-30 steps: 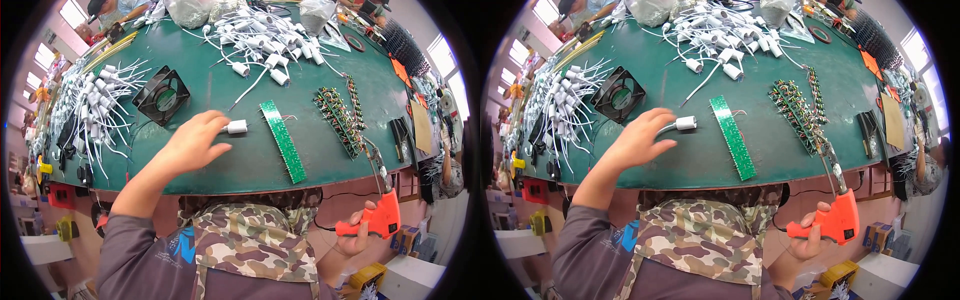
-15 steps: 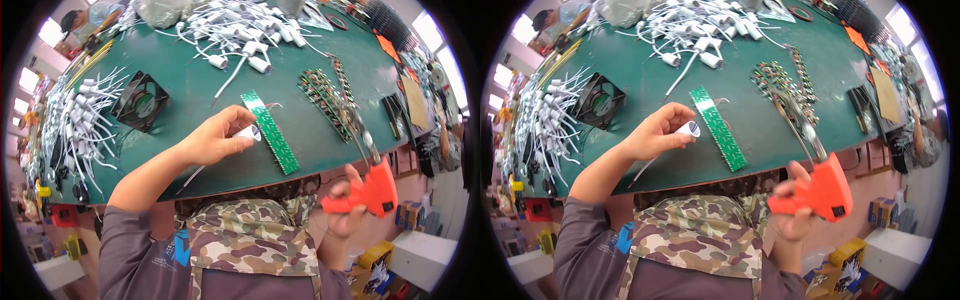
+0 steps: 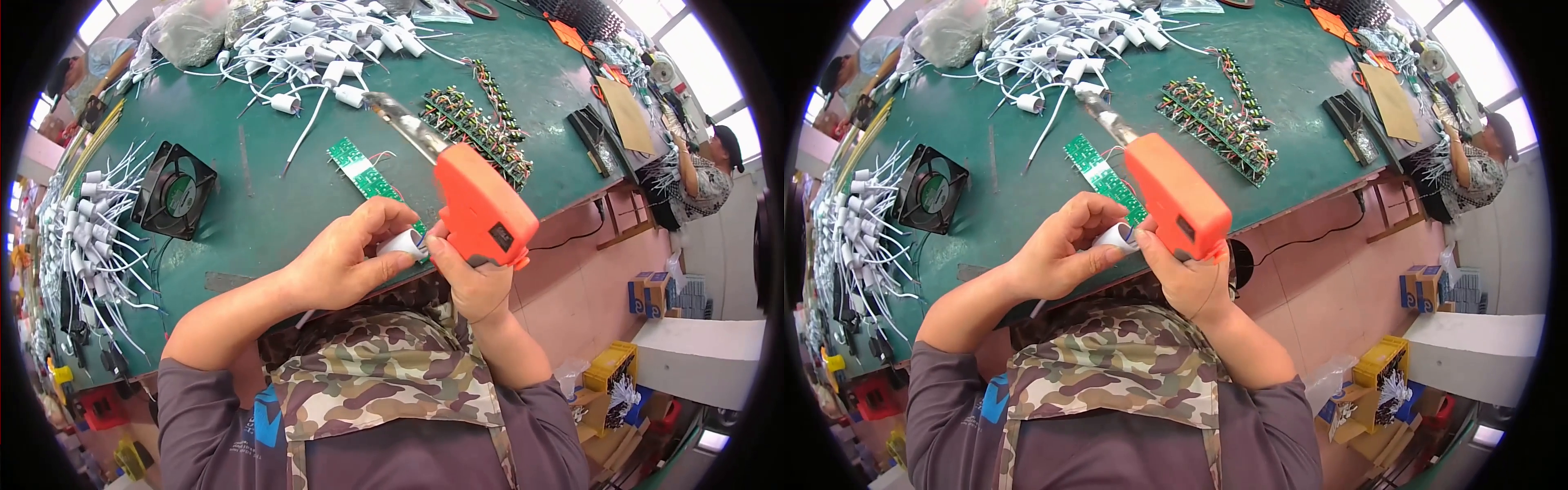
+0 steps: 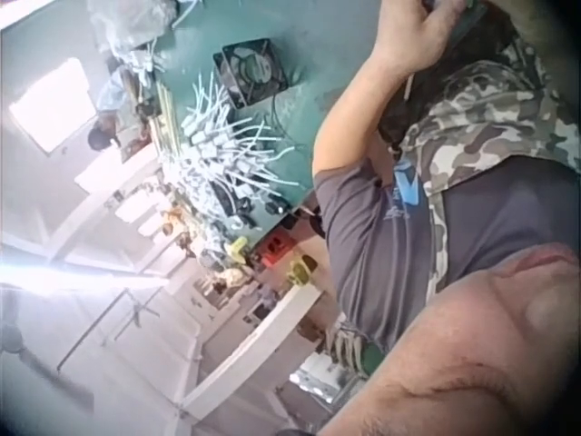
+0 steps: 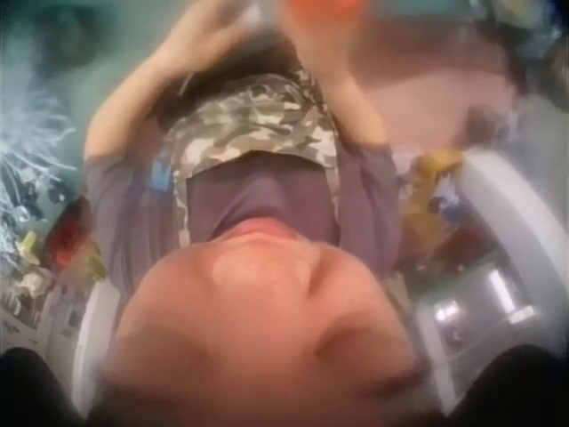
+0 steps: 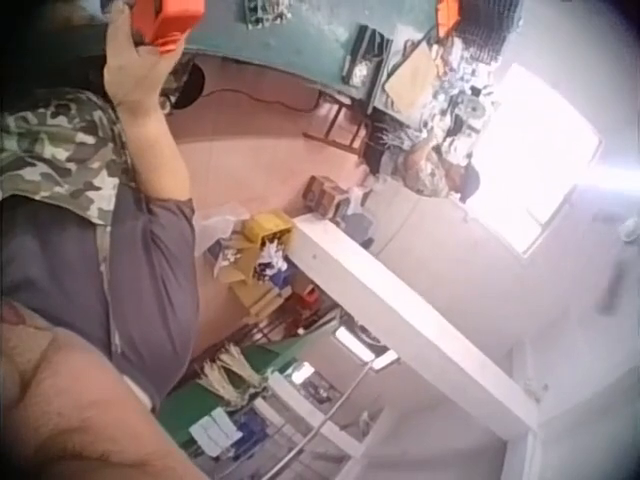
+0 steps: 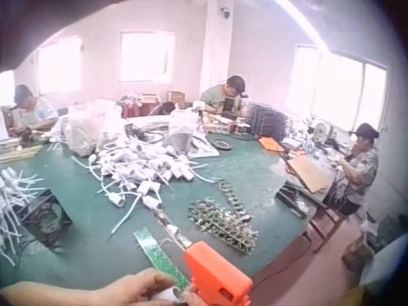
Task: The person applies hot glue to electronic components and wires with a glue gun, then fixes them onto a PCB strip.
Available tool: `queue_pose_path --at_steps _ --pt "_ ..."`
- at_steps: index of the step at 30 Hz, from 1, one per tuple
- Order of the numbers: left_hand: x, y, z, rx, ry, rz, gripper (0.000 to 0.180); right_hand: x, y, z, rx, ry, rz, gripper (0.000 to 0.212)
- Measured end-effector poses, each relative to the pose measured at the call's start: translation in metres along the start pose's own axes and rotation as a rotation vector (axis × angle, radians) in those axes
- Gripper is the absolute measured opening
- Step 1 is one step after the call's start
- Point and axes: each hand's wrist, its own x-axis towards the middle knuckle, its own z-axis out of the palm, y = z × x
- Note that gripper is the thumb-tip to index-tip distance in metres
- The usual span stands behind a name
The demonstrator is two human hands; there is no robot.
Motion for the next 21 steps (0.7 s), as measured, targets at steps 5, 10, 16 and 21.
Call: queue_pose_path --at_steps 5,10,16,21 --pt "-0.010 -0.010 0.013 -0.390 0.094 0.008 0.038 -0.005 0.013 0.011 0.252 0.175 -0.026 0.028" --pt "-0.010 -0.012 0.005 -0.521 0.094 -0.007 0.042 -0.004 0.016 0.018 0.288 0.180 -0.013 0.025" --pt "-0.008 0.003 -0.006 -0.256 0.019 -0.090 0.047 0.009 0.008 0.002 0.163 0.091 -0.130 0.037" --pt "-0.003 -0.001 0.000 -0.035 0.022 -0.027 0.036 0.003 0.008 0.008 0.090 -0.001 -0.023 0.032"
